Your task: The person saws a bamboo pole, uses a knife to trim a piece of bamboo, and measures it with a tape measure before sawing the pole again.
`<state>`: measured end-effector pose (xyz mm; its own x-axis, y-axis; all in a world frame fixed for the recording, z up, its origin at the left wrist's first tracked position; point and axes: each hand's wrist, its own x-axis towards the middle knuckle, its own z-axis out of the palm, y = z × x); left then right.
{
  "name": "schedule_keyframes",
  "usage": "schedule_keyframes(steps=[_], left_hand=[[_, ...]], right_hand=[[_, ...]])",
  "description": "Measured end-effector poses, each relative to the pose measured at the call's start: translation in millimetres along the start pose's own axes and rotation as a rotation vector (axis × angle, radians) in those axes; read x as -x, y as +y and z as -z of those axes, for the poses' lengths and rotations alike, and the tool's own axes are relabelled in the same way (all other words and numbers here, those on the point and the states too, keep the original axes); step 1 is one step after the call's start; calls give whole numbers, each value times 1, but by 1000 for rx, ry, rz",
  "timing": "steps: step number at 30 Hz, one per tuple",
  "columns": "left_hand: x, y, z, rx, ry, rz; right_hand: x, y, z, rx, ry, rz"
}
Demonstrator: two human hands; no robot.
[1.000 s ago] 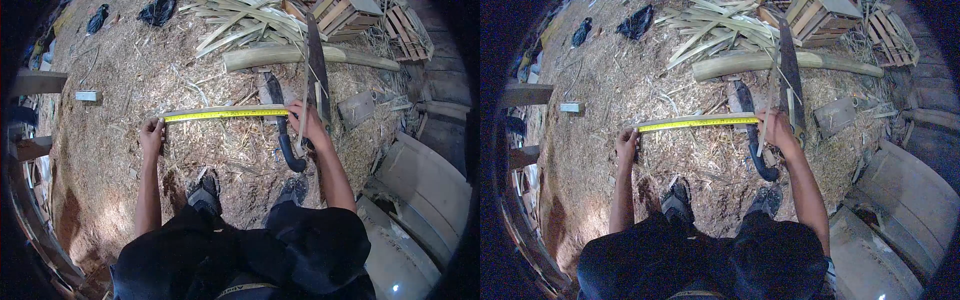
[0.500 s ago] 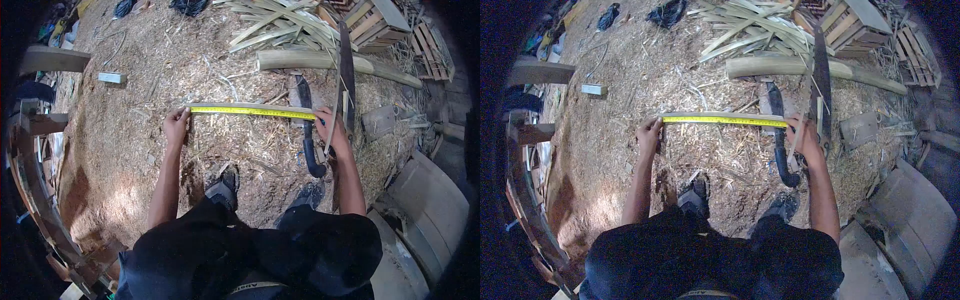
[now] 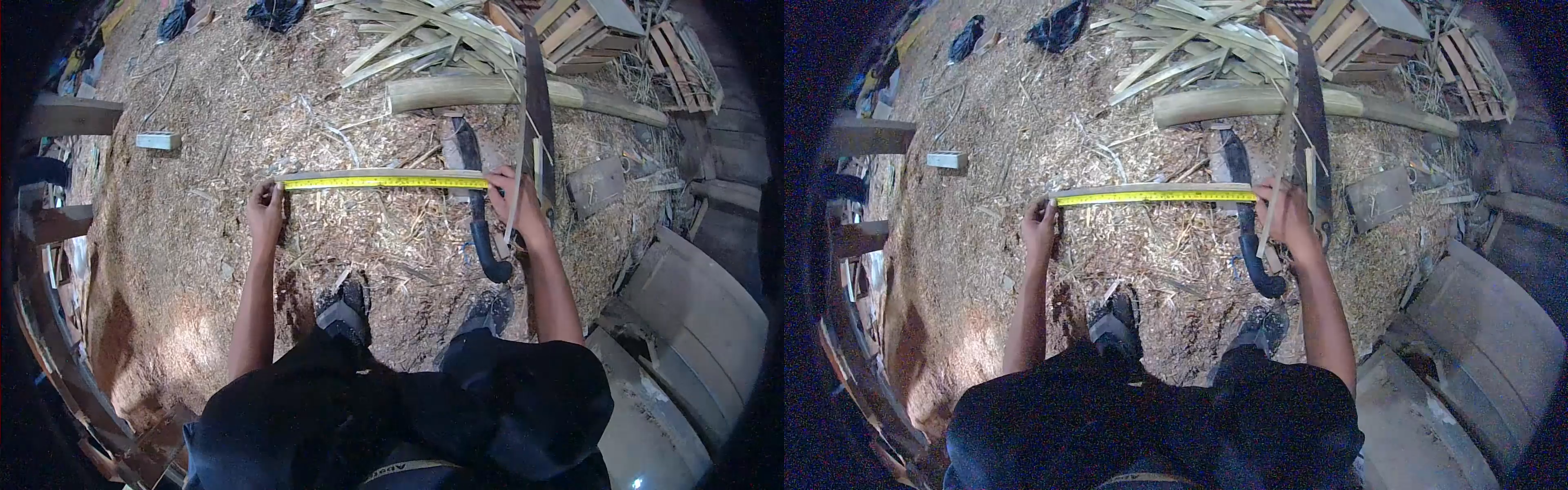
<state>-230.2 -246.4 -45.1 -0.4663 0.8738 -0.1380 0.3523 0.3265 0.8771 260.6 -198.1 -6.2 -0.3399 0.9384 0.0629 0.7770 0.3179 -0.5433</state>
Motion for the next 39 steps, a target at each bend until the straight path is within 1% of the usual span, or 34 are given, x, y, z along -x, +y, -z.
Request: schedule_keyframes(steps=[2,3,6,7,9,13,16,20,22,24,26,27,29,31,32,34,36,39], left_hand=[[1,2,0,-59,16,-56],[1,3,0,-37,8,-31],[2,4,-2,-36,22,-57],[0,0,-2,-5,22,-68],[0,0,-1,0,10,-57],[4,11,0,1,1,-22],[0,6,-1,20,18,-64],[-3,0,-1,-5,25,-48],[-6,-7,0,163,-29,-15],[-8,-8,2,164,-39,2],[-9,-5,4,165,-48,18],[-7,6,5,140,-62,51],[-7,13,7,113,-76,84],[-13,4,10,15,-140,-41],[-15,0,11,15,-139,-42],[-20,-6,13,23,-176,15],[-23,-9,13,22,-189,25],[-24,-7,16,-22,-201,29]], right_hand=[[0,-4,4,20,-3,49],[2,-1,2,30,5,55],[4,3,-2,16,45,80],[3,1,-1,17,45,78],[1,-2,2,1,-29,4],[2,3,-2,-1,-6,29],[2,2,-3,25,38,56],[1,1,-3,17,37,42],[3,1,-5,13,32,22],[4,0,-6,1,86,74],[1,0,-2,-11,49,62],[1,0,-1,-23,11,49],[5,10,-9,10,23,54],[6,10,-11,44,35,56],[5,11,-11,-12,35,50],[0,3,-5,-68,37,45],[-3,-7,-1,-64,55,-48],[-7,-7,2,-110,18,6]])
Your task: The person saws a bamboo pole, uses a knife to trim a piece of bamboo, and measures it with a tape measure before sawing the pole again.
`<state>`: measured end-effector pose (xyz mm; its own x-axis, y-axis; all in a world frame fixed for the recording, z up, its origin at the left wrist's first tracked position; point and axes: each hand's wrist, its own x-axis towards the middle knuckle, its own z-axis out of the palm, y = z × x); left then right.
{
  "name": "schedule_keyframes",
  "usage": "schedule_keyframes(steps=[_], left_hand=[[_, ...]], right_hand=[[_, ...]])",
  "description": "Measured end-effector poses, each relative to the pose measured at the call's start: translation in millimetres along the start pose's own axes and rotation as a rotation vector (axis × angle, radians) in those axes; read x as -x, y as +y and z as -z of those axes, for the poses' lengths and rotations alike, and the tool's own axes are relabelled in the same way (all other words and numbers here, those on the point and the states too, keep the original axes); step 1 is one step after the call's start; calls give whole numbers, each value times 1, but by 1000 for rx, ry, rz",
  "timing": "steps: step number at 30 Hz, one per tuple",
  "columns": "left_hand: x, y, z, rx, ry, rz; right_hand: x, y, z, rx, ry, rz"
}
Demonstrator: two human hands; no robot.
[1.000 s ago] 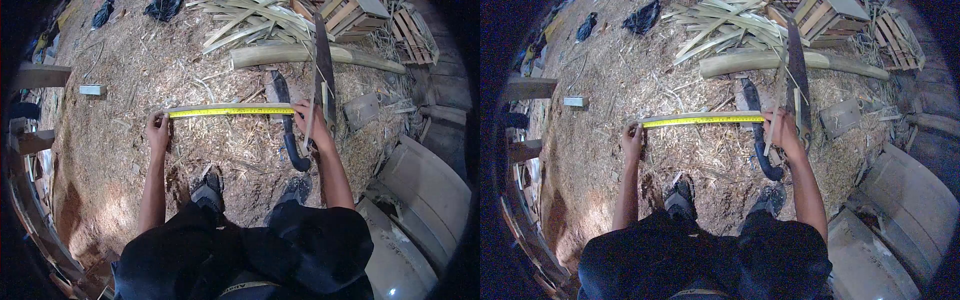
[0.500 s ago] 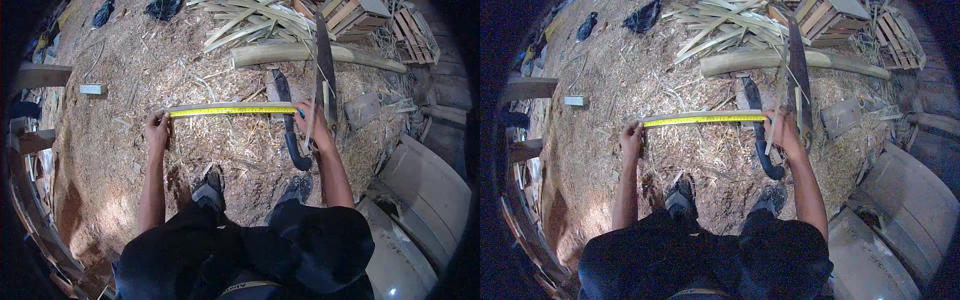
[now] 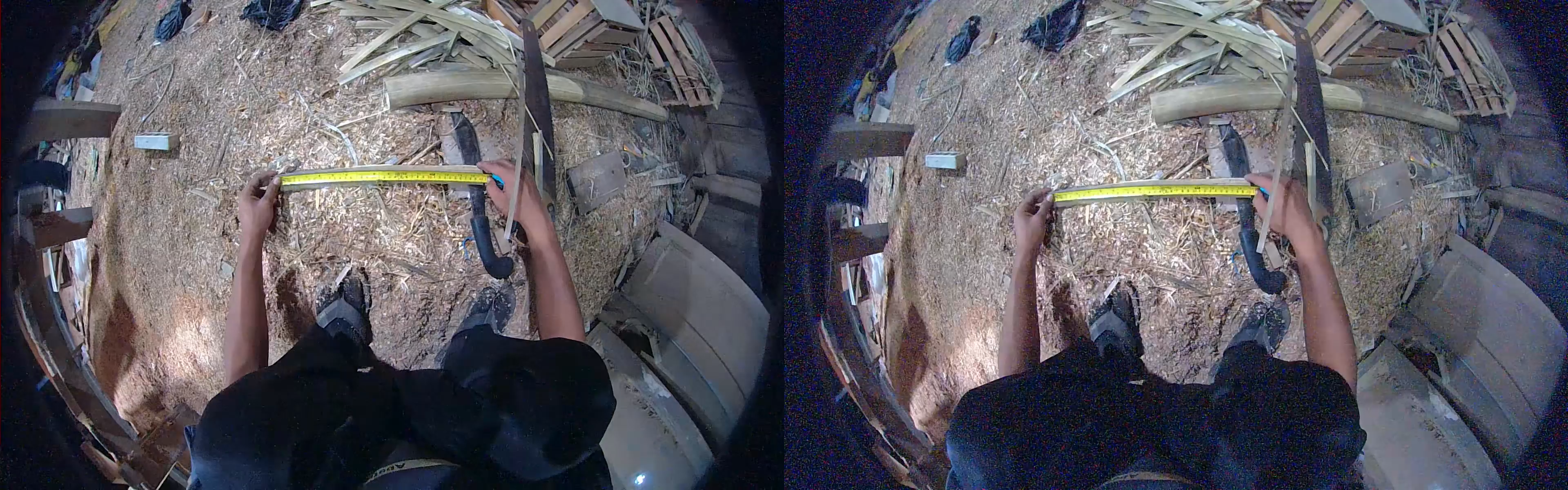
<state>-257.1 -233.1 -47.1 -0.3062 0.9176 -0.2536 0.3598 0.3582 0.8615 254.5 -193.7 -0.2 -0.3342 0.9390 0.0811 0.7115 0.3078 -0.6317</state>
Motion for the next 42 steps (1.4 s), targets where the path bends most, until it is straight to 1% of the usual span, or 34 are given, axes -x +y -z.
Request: schedule_keyframes(steps=[2,4,6,10,11,12,13,15,16,18,19,23,25,27,29,31,34,37,39,40,42], left_hand=[[0,2,-1,-39,4,-8],[-1,-2,-4,-8,15,-67],[-1,-5,-7,26,30,-49],[-2,-6,-8,87,23,-26],[-2,-7,-7,87,23,-25],[0,-1,-6,97,18,39],[1,4,-5,105,13,102],[3,12,-4,125,5,97],[3,13,-4,144,-3,92],[3,11,-7,141,10,56],[2,9,-7,137,28,20],[1,7,-4,48,18,30],[3,10,-5,6,13,-22],[5,17,-7,11,6,8],[6,21,-6,14,-1,39],[4,18,-5,80,-54,51],[2,12,-5,77,-59,13],[-2,2,-4,75,-56,16],[-4,-1,-3,71,-60,14],[-5,-2,-3,68,-63,13],[-2,4,-6,11,-31,0]], right_hand=[[-3,0,4,24,-40,1],[-8,-4,9,47,-80,0],[-12,-5,13,42,-146,-59],[-12,3,7,28,-137,-71],[-12,6,5,25,-102,-26],[-12,5,5,22,-67,19],[-12,5,5,23,-67,19],[-11,4,5,24,-97,-103],[-11,4,5,25,-97,-106],[-11,6,6,51,-65,-30],[-11,7,5,52,-65,-31],[-10,8,2,40,-88,-77],[-11,5,3,37,-87,-88],[-12,2,3,21,-49,-48],[-12,5,1,18,-56,-52],[-12,7,0,16,-62,-56],[-11,9,0,20,-87,-66],[-10,7,-1,42,-78,-90],[-11,5,2,31,-61,-17],[-11,4,3,31,-61,-17],[-10,2,4,29,-96,-80]])
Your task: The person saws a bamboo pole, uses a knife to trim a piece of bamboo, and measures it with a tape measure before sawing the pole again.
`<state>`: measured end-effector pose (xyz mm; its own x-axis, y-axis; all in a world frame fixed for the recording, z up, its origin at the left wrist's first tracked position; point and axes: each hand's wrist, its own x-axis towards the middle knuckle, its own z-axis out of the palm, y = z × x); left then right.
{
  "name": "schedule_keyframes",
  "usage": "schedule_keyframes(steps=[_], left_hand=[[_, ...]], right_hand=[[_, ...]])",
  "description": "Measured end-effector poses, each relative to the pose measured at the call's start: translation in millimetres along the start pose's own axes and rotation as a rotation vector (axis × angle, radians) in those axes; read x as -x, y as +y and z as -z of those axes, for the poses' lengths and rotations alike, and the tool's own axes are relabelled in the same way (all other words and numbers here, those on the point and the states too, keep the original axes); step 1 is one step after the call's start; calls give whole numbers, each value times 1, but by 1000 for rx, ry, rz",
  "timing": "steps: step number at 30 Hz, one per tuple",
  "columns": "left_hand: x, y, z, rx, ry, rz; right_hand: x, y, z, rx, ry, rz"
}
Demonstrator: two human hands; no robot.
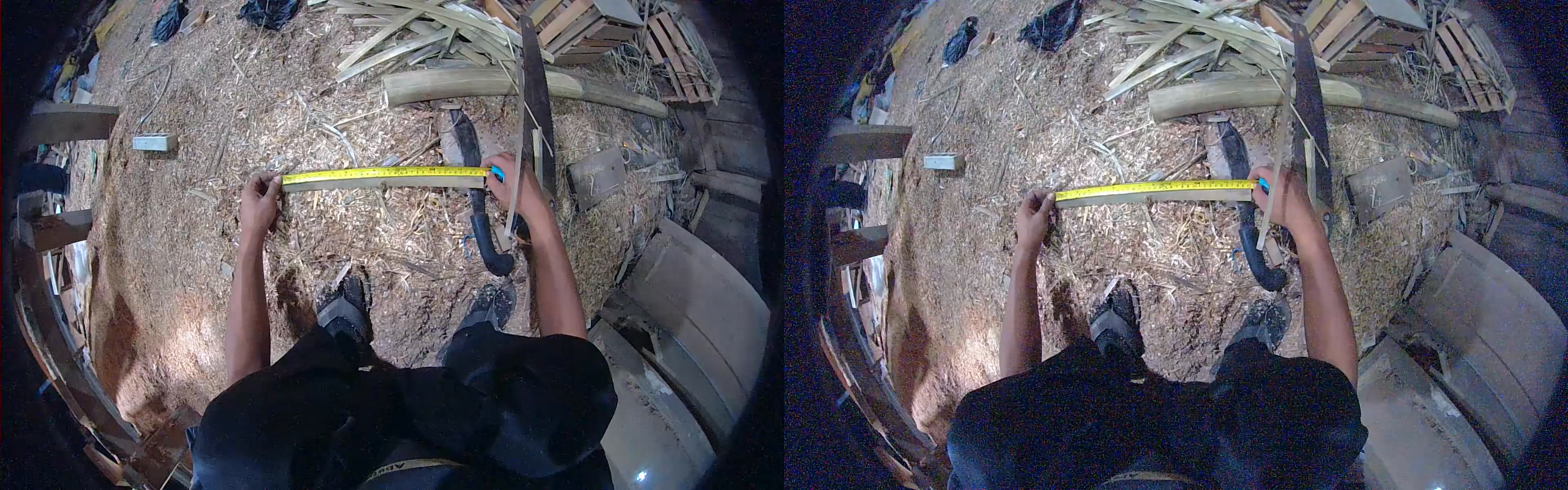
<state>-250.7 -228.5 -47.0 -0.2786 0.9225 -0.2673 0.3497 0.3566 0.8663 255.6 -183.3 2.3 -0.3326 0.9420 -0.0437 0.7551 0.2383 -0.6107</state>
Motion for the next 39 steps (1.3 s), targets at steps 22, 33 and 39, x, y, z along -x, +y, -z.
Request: schedule_keyframes(steps=[22,33,39], left_hand=[[-3,-14,-3,50,21,-78],[8,25,-5,44,59,19],[11,19,2,132,70,234]], right_hand=[[11,-6,3,3,20,20],[16,-1,-4,-1,-9,-115],[15,-8,-1,-68,13,-60]])
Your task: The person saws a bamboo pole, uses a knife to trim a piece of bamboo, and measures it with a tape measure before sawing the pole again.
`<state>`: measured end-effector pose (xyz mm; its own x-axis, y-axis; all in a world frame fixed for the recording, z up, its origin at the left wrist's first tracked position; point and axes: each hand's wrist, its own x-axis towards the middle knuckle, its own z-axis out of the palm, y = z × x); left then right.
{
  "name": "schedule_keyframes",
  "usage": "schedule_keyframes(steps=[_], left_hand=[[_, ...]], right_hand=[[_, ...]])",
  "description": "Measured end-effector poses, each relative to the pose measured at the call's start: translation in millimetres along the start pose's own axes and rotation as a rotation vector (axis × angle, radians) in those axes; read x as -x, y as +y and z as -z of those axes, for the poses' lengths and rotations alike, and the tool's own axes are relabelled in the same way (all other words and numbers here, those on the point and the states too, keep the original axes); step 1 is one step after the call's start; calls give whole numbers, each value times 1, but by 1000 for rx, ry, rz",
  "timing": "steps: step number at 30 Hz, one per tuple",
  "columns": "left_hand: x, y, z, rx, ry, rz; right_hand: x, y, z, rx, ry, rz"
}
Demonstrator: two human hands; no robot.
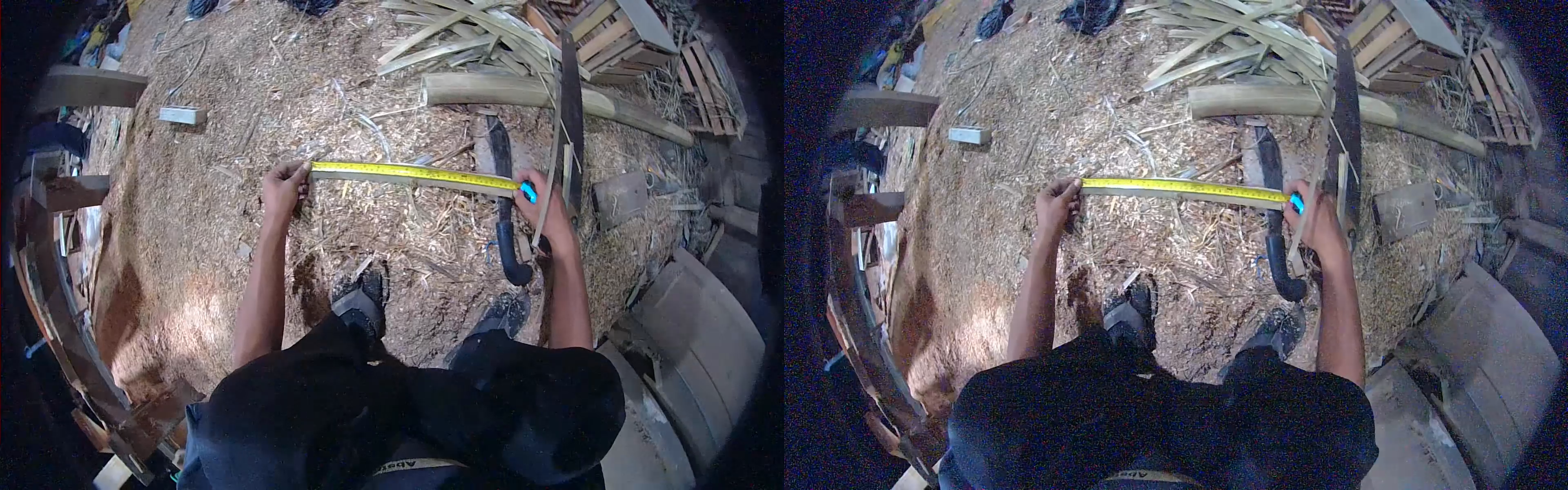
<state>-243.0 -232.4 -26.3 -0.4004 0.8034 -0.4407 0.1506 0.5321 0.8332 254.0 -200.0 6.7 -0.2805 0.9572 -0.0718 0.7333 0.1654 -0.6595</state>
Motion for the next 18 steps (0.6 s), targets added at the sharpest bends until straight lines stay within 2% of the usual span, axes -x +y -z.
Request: schedule_keyframes(steps=[2,4,6,7,13,16,18], left_hand=[[5,4,-5,91,39,-63],[7,7,-5,73,27,-21],[10,10,-5,-39,62,-130],[7,4,-3,-24,37,-108],[2,-5,-1,104,-31,-53],[1,-6,0,68,-23,-69],[0,-8,-1,93,-31,-95]], right_hand=[[0,-5,3,11,-28,-14],[-1,-15,3,24,23,171],[1,-17,2,47,-34,124],[3,-17,2,65,-92,75],[0,-16,2,-31,-109,0],[-1,-16,-1,-44,10,84],[0,-22,1,-52,1,26]])
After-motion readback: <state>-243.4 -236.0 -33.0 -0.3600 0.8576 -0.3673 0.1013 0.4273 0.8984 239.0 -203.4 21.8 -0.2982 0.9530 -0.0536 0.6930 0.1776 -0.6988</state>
